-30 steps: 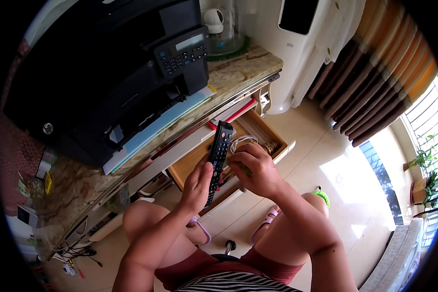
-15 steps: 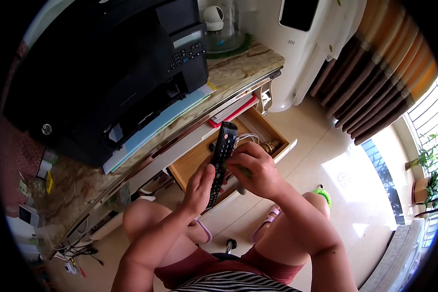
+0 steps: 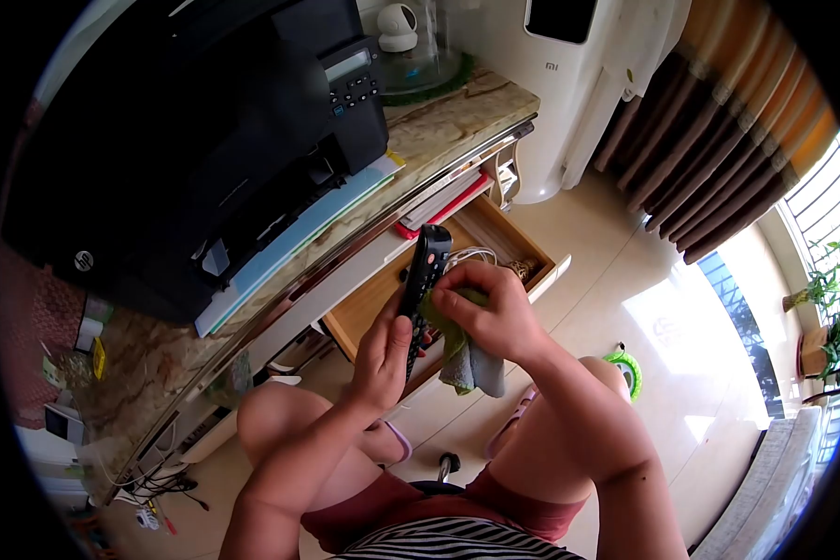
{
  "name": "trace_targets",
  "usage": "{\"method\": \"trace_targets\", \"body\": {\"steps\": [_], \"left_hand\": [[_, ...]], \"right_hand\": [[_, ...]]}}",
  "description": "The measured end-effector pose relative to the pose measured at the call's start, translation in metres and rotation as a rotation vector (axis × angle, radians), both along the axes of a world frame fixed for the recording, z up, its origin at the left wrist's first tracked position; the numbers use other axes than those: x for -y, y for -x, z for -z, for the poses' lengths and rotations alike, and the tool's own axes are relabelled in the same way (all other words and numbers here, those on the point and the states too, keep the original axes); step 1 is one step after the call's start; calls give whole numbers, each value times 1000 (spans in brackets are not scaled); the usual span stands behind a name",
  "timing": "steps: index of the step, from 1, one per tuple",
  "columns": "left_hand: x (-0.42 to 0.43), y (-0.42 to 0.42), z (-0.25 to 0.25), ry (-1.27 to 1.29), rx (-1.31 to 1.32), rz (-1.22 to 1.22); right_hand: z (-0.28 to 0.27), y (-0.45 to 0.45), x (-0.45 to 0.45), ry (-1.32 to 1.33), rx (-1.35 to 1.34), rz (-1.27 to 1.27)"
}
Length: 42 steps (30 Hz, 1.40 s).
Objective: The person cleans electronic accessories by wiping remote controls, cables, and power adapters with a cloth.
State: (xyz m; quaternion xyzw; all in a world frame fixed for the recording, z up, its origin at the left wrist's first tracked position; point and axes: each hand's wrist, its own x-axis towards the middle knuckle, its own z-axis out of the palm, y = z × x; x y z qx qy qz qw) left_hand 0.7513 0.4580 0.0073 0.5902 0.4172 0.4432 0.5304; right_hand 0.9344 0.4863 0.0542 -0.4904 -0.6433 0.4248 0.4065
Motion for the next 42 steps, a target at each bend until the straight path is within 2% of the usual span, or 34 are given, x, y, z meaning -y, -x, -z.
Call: {"method": "trace_targets", "body": {"steps": [6,9,13,16,18,21,22,25,29,31,33,35,39,42], "left_hand": [[-1,-2,1,-52,-69,39],[0,2,4,12,-66,43],[-4,-1,-1,-73,-13,-3],[-3,0,-2,-105,-46,2],[-2,2,-2,104,-101,85],[-2,-1,-3,116,-66,74],[-4,-2,-3,114,-68,76],[-7,-4,-4,-104,-136,32],[-2,-5,-1,-66,-152,-14],[-2,-5,1,-49,-192,-12],[-3,-7,8,-151,-211,-18],[-3,-6,10,-146,-200,-17],[-4,-3,4,-125,-170,-18],[-2,-1,0,-73,-137,1]], "right_hand": [[-10,0,-3,-6,-95,215],[-2,6,3,-107,-25,171],[-2,16,15,-45,83,74],[-2,8,8,-108,15,123],[-8,3,2,-106,12,203],[-7,3,3,-76,3,193],[-4,4,4,-80,10,154],[-3,9,12,-65,24,73],[-5,10,12,-66,62,100],[-9,5,6,-128,40,209],[-13,1,3,-113,31,254],[-10,1,1,-112,3,276],[0,17,17,-107,91,111],[-2,13,13,-99,74,113]]}}
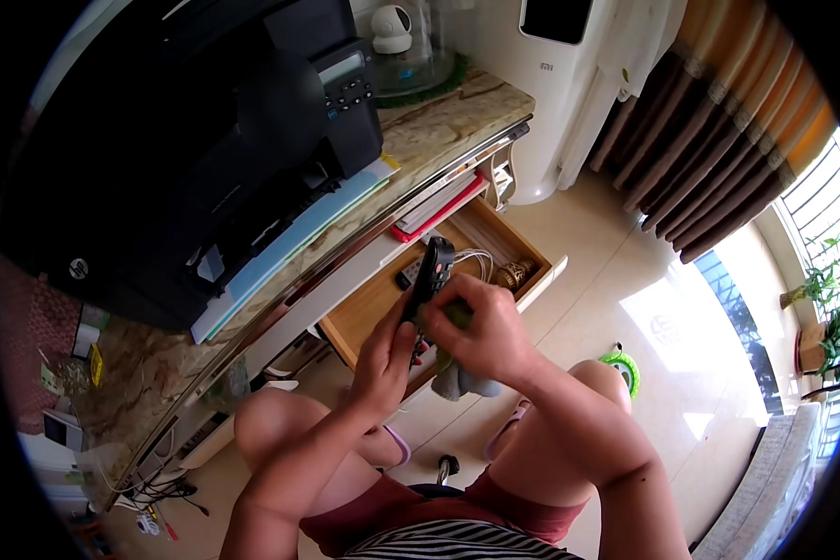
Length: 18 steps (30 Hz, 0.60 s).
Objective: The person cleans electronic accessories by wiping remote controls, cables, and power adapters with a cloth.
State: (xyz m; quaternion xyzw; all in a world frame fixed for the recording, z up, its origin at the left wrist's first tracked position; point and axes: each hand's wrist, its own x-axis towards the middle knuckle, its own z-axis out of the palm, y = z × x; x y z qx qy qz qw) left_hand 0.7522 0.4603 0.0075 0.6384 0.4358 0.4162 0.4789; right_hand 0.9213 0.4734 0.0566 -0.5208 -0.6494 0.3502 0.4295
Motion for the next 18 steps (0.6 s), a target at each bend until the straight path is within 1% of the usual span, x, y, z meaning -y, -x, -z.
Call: {"method": "trace_targets", "body": {"steps": [1,2,3,4,5,6,10,13,15,18], "left_hand": [[1,1,0,17,8,5],[1,1,1,122,117,32],[0,2,0,225,227,59],[0,2,0,224,229,59],[-1,4,0,288,285,78],[-1,5,0,353,341,98],[0,5,0,361,317,101],[1,2,0,315,268,102],[5,-1,-1,180,185,70],[6,0,4,134,161,41]], "right_hand": [[0,-5,-3,1,-20,20],[0,-11,-7,19,-55,41],[1,-16,-11,-36,-68,88],[-1,-22,-14,13,-98,112],[-4,-26,-17,63,-129,137],[-6,-29,-20,96,-98,163],[1,-27,-21,31,-93,108],[3,-21,-21,24,-56,106],[-1,-18,-19,14,-41,115],[4,-10,-15,-50,-20,123]]}}
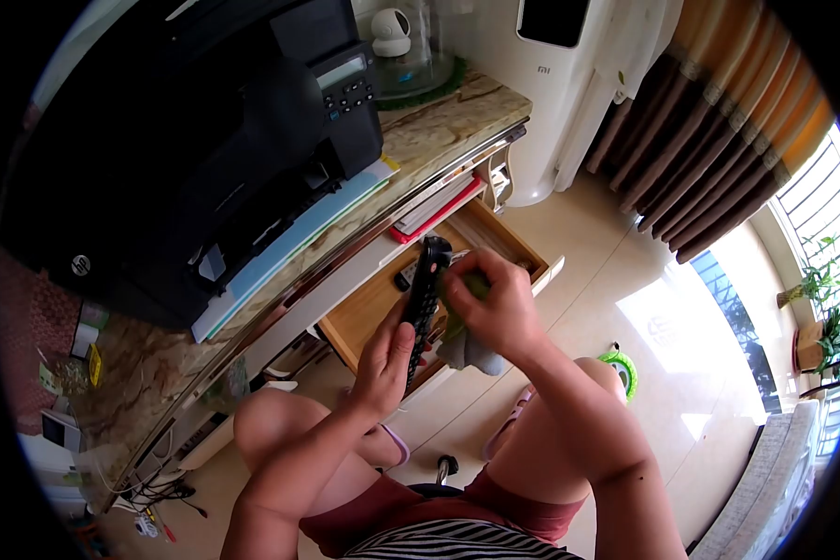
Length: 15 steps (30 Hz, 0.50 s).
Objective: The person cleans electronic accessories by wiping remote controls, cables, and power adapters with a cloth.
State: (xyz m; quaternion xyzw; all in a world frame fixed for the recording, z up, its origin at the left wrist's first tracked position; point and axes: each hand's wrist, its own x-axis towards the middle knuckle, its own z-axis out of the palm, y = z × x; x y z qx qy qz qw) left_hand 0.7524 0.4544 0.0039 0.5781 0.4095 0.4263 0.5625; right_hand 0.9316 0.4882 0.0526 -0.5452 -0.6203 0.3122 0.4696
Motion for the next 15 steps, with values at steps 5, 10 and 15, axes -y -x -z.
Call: {"method": "trace_targets", "body": {"steps": [5,10,15], "left_hand": [[-2,5,-1,51,23,-16],[-3,4,-2,49,-7,4],[-3,0,-4,45,43,22]], "right_hand": [[7,13,15,22,72,-152],[-3,3,7,35,-1,-71],[-6,1,5,78,-15,-23]]}}
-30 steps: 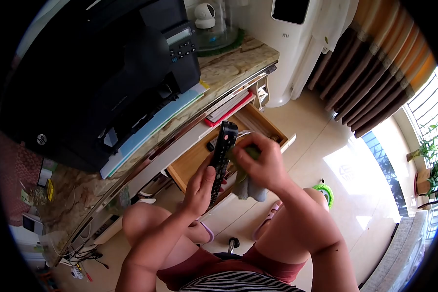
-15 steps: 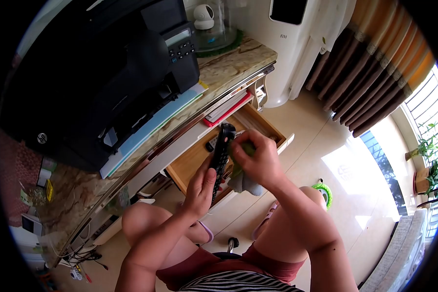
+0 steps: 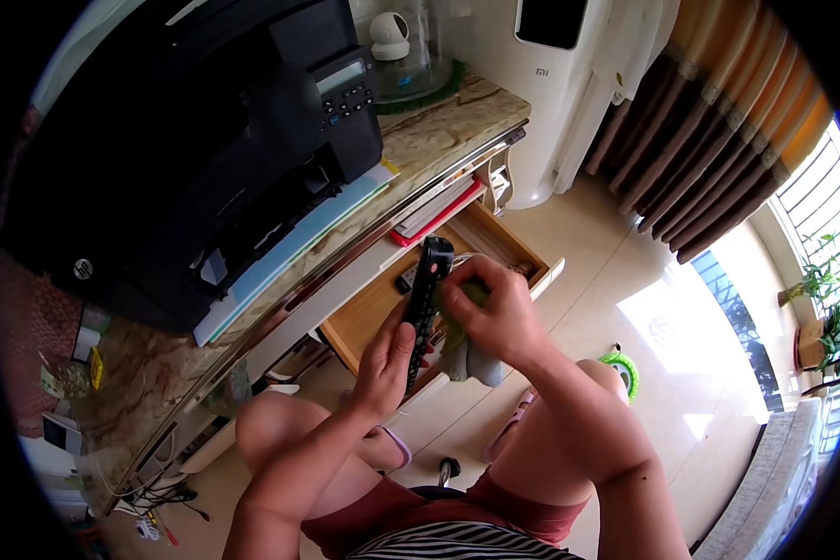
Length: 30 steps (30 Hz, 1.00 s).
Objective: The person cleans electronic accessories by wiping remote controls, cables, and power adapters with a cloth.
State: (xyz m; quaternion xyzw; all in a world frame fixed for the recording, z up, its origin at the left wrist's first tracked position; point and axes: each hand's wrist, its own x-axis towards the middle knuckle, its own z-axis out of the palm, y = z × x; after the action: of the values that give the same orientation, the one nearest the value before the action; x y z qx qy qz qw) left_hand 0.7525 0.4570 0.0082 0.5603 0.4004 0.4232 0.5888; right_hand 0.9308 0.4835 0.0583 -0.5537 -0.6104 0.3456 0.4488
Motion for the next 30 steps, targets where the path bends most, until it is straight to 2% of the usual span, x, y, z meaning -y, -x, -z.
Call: {"method": "trace_targets", "body": {"steps": [2,6,10,12,16,19,22,25,28,30], "left_hand": [[0,2,-2,-15,-41,-9],[1,2,-2,-56,-153,2],[1,0,0,-122,-163,-4],[1,1,0,-47,-151,1],[-1,-1,1,-81,-100,-55],[1,-1,-4,-77,-152,-10],[-1,-1,0,-44,-152,23],[-3,-2,0,-134,-126,-42],[-6,2,5,-92,-105,-30],[-6,2,0,120,54,-12]], "right_hand": [[0,5,6,19,51,-90],[1,4,6,-67,33,-48],[-4,1,1,-45,-19,51],[2,5,5,-64,40,-31],[2,12,12,3,80,-82],[-3,2,3,-68,-5,30],[-3,2,2,-54,14,32],[3,9,10,-27,72,-91],[2,6,9,-14,75,-99],[-6,0,5,42,58,-28]]}}
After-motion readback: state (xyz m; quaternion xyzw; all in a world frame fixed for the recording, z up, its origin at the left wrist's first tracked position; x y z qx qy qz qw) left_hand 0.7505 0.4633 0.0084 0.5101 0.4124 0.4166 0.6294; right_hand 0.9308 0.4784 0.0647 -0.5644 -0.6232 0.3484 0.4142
